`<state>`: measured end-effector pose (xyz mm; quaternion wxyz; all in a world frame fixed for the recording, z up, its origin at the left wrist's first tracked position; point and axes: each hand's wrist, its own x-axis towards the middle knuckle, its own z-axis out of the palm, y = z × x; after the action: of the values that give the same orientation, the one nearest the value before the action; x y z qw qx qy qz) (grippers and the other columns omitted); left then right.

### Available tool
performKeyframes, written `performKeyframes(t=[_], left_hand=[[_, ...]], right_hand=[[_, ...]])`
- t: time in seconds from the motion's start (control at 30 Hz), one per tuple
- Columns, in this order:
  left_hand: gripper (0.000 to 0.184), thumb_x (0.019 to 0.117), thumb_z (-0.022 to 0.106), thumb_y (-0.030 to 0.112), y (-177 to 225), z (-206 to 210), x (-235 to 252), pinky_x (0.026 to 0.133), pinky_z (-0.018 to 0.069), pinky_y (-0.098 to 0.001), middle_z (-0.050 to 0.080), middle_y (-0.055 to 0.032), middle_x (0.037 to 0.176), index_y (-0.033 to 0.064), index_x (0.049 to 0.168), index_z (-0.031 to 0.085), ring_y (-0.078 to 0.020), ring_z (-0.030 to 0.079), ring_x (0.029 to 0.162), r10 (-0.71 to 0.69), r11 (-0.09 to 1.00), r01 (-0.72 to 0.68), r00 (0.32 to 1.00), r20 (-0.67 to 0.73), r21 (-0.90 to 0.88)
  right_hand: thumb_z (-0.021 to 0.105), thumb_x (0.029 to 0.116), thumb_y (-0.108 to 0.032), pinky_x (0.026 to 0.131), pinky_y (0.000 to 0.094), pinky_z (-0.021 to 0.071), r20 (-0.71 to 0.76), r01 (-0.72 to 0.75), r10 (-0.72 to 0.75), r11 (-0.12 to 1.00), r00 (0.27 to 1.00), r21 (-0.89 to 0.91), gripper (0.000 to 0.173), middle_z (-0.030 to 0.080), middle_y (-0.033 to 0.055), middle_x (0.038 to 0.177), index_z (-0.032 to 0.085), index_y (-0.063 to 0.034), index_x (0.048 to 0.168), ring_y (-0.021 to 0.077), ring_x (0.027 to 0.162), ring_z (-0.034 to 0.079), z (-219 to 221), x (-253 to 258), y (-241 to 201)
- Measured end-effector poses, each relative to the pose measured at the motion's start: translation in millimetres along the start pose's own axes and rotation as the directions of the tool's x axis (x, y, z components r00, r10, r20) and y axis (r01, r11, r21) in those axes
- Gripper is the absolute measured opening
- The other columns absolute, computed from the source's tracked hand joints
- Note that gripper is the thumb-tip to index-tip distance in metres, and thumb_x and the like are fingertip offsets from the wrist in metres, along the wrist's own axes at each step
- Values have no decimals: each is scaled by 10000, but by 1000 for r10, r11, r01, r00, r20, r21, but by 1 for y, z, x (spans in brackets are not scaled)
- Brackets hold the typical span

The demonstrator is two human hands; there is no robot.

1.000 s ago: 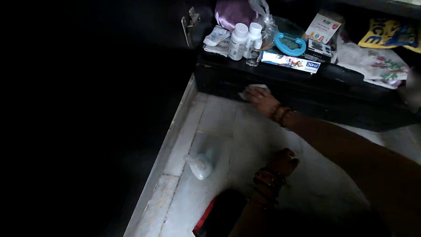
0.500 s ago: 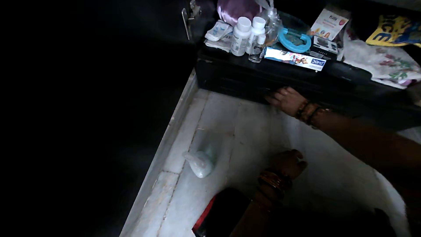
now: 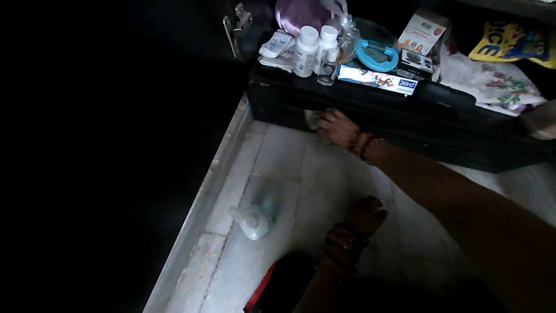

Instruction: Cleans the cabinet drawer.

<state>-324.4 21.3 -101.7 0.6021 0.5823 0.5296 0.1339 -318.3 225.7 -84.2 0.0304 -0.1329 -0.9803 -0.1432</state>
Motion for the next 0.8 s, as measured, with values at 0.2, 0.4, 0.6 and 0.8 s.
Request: performKeyframes(t=[0.2,0.4,0.6,0.8], left_hand=[[451,1081,524,310,-2,10,3,1099,472,-446,611,-168,1400,53,1451,527,-266,618,1269,13,999,-14,999,42,29],[437,1077,532,318,3,12,6,1075,484,-452,627,-179,1359,53,1423,552,-280,630,1237,58,997,-60,997,45,46],[440,1077,528,315,1,8,8,1070,488,-471,626,-182,1365,46,1424,554,-290,631,1239,93,994,-95,995,39,47],[478,1073,515,324,-7,14,17,1111,444,-476,589,-198,1411,24,1445,529,-310,573,1312,104,993,-103,994,-19,55]], right_hand=[[704,869,84,1055,636,439,153,-316,312,949,938,-1,419,613,173,1407,736,-115,1236,450,1331,531,-9,-182,39],[675,865,104,1011,621,500,7,-337,338,938,941,75,419,641,219,1331,744,-102,1223,486,1243,583,-3,-171,37],[633,927,44,1076,567,469,-54,-110,118,984,991,138,327,616,172,1401,731,-76,1215,420,1323,553,-9,-15,4],[633,949,-6,1165,528,379,95,92,-97,994,991,60,269,559,195,1451,720,-20,1203,410,1374,488,-25,153,-39]])
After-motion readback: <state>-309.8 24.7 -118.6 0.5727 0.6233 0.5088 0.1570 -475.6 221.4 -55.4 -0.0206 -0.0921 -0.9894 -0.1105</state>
